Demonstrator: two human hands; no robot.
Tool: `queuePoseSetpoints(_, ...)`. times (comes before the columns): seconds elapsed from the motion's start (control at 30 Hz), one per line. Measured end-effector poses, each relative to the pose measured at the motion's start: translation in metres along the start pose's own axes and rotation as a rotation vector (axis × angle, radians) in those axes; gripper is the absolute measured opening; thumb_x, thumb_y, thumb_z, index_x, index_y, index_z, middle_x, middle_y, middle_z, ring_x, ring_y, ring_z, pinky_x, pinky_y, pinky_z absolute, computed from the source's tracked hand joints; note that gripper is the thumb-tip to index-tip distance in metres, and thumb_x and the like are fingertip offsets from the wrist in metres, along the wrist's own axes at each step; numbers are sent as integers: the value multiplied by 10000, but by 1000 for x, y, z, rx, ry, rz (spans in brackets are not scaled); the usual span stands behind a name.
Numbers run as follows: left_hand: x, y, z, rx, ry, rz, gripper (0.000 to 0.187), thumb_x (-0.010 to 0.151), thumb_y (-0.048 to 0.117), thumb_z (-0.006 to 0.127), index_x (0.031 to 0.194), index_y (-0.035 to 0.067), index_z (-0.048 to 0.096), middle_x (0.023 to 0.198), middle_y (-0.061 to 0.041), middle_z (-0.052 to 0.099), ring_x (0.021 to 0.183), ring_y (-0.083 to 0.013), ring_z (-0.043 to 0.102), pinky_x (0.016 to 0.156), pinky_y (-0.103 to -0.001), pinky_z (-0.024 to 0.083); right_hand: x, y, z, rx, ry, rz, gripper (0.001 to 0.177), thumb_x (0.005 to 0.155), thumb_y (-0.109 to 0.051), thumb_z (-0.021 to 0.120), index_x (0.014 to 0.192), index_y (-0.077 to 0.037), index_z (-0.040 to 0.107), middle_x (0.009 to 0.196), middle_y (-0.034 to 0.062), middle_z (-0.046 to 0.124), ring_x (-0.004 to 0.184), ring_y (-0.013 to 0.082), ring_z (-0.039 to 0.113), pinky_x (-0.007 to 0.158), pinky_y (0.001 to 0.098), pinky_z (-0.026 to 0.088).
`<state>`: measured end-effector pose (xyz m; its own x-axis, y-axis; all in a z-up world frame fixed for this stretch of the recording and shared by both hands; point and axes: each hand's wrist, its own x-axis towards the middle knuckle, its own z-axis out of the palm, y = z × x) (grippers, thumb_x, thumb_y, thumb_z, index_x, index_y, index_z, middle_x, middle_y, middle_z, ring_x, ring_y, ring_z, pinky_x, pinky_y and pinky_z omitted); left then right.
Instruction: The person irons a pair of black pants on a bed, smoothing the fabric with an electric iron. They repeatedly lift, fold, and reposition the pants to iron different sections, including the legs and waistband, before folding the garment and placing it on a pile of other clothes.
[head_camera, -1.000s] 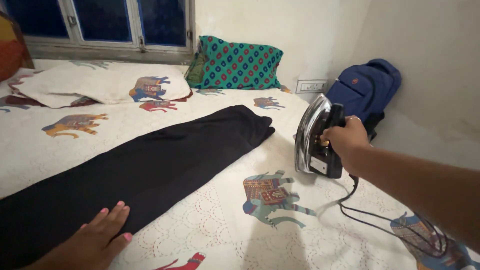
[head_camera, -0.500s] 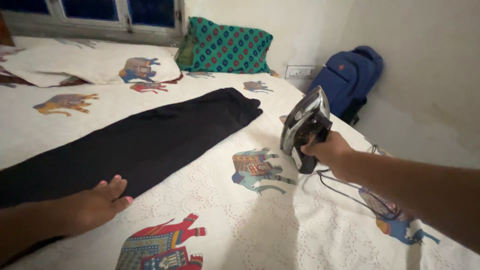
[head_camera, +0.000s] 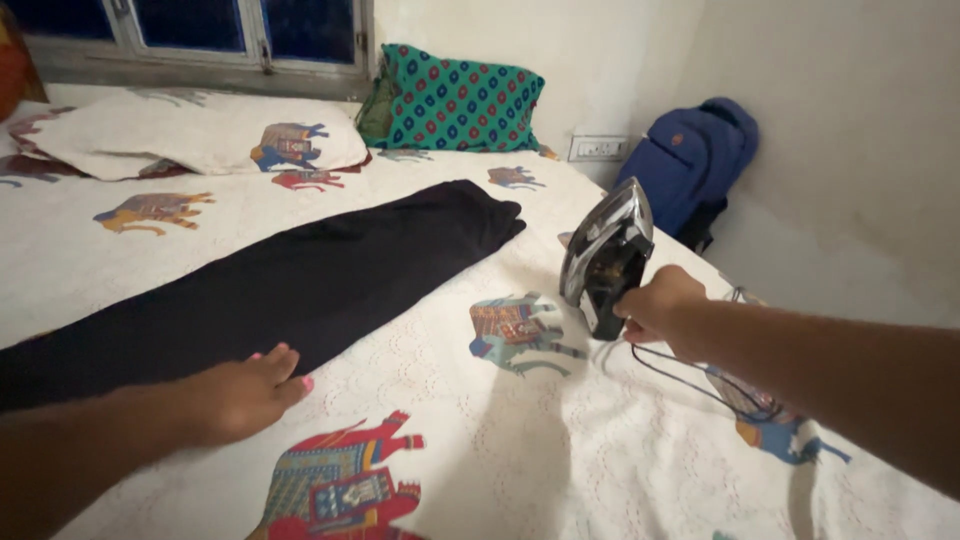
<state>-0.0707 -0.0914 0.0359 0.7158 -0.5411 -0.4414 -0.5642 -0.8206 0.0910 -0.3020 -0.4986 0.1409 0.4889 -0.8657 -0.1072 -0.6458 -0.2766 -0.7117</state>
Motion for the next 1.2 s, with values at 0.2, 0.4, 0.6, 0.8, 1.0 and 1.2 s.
queuePoseSetpoints(0.2, 0, -6, -8, -7, 107, 30, 804, 1039, 594, 270, 1639, 90, 94, 1737, -94, 46, 1601, -272, 155, 1296, -361, 187, -21, -19, 9, -21, -56, -78, 255, 861, -97, 788, 1011, 80, 681, 911, 197, 759, 732, 249, 767, 605, 311, 589)
queuePoseSetpoints(0.4, 11, -9, -9, 35, 161, 20, 763, 1054, 555, 275, 1637, 84, 135, 1732, -123, 67, 1586, -296, 197, 1289, -371, 215, -19, -43, 49, 19, -185, -131, 243, 853, -58, 777, 1030, 39, 643, 922, 177, 754, 778, 231, 791, 615, 307, 598)
queuePoseSetpoints(0.6, 33, -17, -8, 23, 218, 67, 753, 1056, 528, 260, 1616, 40, 135, 1715, -167, 76, 1575, -316, 177, 1272, -382, 210, 22, -64, 104, -11, -232, -248, 250, 833, -82, 818, 946, 118, 720, 926, 195, 754, 767, 225, 765, 633, 288, 634)
queuePoseSetpoints(0.8, 103, -26, -7, 29, 428, 191, 748, 1063, 507, 275, 1571, -37, 202, 1664, -254, 171, 1567, -345, 167, 1273, -390, 183, 85, -79, 161, 125, -246, -196, 270, 834, -130, 814, 957, 80, 698, 930, 164, 717, 768, 242, 733, 688, 355, 642)
queuePoseSetpoints(1.0, 164, -16, -17, -3, 470, 205, 734, 1062, 508, 287, 1570, -15, 203, 1675, -189, 165, 1580, -314, 142, 1273, -409, 162, 155, -92, 209, 282, -149, -84, 318, 895, -181, 785, 997, 104, 686, 957, 199, 683, 771, 282, 692, 647, 364, 590)
queuePoseSetpoints(1.2, 172, -9, -41, -101, 514, 137, 699, 1035, 515, 324, 1597, 110, 227, 1702, -89, 147, 1569, -305, 144, 1249, -454, 182, 205, -127, 231, 633, -169, 83, 301, 924, -206, 788, 1060, -10, 604, 993, 110, 608, 853, 221, 610, 688, 398, 544)
